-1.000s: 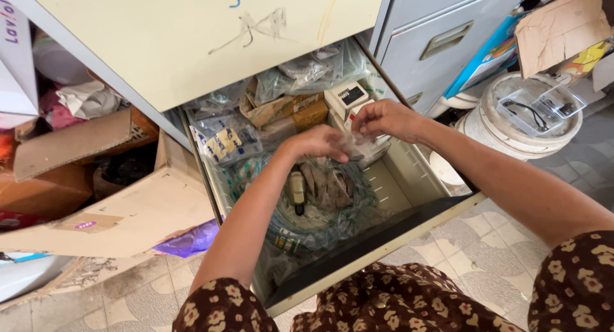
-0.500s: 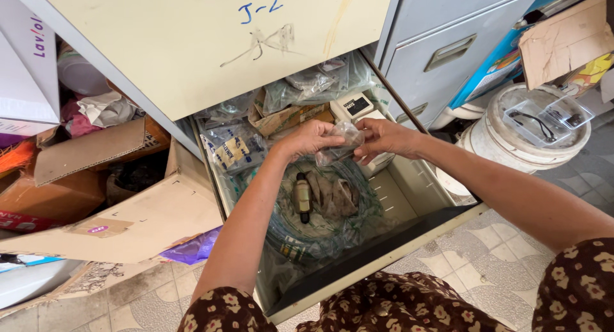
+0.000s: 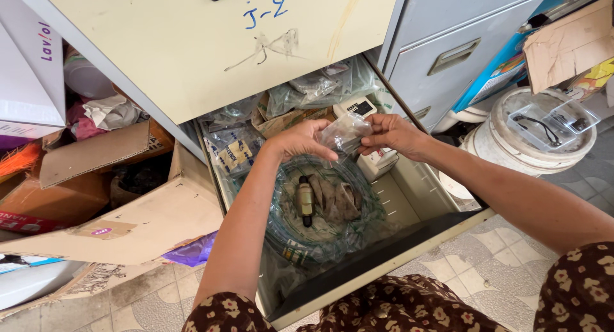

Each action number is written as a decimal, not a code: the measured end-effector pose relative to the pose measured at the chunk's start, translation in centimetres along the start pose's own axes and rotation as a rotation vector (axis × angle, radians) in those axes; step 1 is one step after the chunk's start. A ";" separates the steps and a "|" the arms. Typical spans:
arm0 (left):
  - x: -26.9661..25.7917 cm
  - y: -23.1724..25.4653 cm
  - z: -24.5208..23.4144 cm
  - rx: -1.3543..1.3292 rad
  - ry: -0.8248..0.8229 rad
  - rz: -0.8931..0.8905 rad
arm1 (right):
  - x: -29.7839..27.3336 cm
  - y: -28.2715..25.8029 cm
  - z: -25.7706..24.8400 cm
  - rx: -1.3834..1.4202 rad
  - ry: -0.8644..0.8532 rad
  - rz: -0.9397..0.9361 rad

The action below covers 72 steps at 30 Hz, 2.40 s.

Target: The person rummages through various items in a filing cabinet drawer, picks up small boxed parts and electrical components, cleans a part with a cloth, and then places items into a small tray while sorting through clutter in a garage area.

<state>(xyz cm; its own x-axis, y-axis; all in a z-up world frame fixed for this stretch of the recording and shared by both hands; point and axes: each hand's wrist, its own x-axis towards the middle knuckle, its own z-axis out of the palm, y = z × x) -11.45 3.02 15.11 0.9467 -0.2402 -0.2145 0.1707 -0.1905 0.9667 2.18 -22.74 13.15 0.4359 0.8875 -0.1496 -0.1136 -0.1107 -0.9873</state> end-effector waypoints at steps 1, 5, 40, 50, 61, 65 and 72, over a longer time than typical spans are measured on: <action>0.1 -0.2 0.0 0.000 0.000 -0.001 | 0.0 0.1 0.0 0.001 0.000 0.000; 0.4 -0.7 -0.3 0.030 0.097 -0.014 | 0.1 0.0 0.1 0.027 0.008 0.017; -7.0 -2.1 -4.7 0.924 0.799 -0.578 | 9.7 2.5 10.8 0.262 0.042 0.160; -9.8 -5.0 -4.7 0.927 0.995 -0.378 | 19.5 6.2 18.1 0.353 0.119 0.080; -8.2 -10.3 -5.2 0.863 0.605 -0.578 | 16.4 -1.1 20.0 -0.412 0.131 0.158; -8.3 -7.8 -4.4 1.043 0.603 -0.610 | 14.9 1.4 15.1 -1.019 -0.158 0.248; -6.7 -9.1 -4.0 1.136 0.686 -0.283 | 9.9 16.1 7.0 -1.428 -0.818 0.012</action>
<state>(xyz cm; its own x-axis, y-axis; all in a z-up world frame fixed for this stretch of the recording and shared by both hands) -18.28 10.18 8.30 0.9184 0.3926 0.0491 0.3783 -0.9077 0.1818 -1.62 -12.64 -3.88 -0.1700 0.8182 -0.5493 0.9533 -0.0046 -0.3019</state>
